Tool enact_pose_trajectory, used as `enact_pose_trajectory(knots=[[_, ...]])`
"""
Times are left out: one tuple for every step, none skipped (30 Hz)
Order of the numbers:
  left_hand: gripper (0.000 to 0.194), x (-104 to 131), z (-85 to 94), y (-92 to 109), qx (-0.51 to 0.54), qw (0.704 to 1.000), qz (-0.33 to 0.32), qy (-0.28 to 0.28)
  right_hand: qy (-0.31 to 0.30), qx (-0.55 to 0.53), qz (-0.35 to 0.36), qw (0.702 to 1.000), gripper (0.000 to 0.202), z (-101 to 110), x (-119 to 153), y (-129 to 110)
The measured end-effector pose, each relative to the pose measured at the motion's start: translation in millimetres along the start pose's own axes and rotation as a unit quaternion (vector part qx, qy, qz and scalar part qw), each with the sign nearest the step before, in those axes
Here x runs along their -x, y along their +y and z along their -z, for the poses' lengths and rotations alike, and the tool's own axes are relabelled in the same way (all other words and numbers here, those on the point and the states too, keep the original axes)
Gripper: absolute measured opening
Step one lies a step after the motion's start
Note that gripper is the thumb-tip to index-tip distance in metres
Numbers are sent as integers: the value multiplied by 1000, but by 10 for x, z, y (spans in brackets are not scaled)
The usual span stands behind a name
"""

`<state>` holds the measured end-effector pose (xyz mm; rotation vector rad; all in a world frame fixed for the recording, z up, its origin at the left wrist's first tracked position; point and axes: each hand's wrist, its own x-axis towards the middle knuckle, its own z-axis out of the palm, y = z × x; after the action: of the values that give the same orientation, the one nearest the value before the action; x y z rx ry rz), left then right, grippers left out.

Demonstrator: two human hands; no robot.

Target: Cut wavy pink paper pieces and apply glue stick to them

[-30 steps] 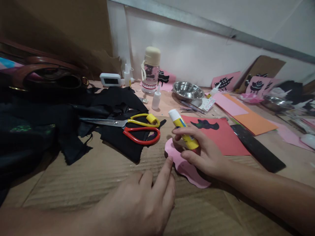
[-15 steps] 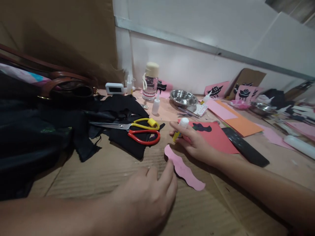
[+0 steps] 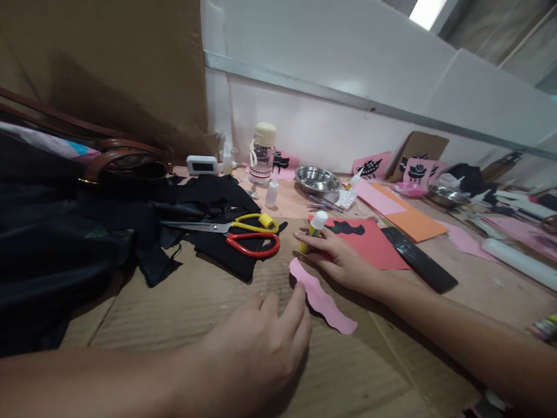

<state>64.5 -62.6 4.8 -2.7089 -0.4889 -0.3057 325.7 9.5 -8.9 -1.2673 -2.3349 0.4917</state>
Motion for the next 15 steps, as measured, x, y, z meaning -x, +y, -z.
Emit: enact_pose_trajectory(knots=[[45, 0, -1, 3, 1, 1000, 1, -1, 2, -2, -1, 1000, 46, -2, -5, -9], [45, -2, 1, 5, 2, 1000, 3, -2, 2, -4, 0, 1000, 45, -3, -5, -18], [45, -5, 5, 4, 3, 1000, 4, -4, 1, -7, 1, 1000, 44, 0, 3, -27], [45, -8, 11, 1, 3, 1000, 4, -6, 0, -9, 4, 1000, 43, 8, 21, -36], [46, -11, 20, -3, 1, 1000, 4, -8, -2, -11, 6, 1000, 43, 22, 50, -44], [45, -14, 29, -8, -2, 1000, 2, -9, -3, -11, 4, 1000, 43, 41, 90, -50], [45, -15, 38, -12, -4, 1000, -1, -10, 2, -12, -1, 1000, 43, 67, 139, -54], [44, -15, 46, -16, -7, 1000, -4, -9, 15, -13, -11, 1000, 42, 95, 194, -58], [44, -13, 51, -19, -9, 1000, -6, -6, 44, -16, -26, 999, 41, 126, 250, -64], [44, -9, 54, -20, -10, 1000, -9, 0, 85, -22, -42, 995, 37, 155, 304, -76], [44, -4, 54, -22, -9, 1000, -12, 5, 129, -26, -59, 990, 34, 180, 351, -95], [43, 2, 51, -23, -8, 1000, -15, 12, 163, -34, -80, 983, 30, 200, 390, -122], [42, 8, 48, -25, -6, 1000, -19, 19, 175, -55, -104, 978, 30, 212, 418, -159], [41, 14, 46, -30, -4, 999, -23, 26, 161, -92, -134, 974, 33, 217, 436, -203], [41, 18, 48, -37, -1, 999, -27, 31, 124, -151, -169, 966, 38, 216, 445, -249]])
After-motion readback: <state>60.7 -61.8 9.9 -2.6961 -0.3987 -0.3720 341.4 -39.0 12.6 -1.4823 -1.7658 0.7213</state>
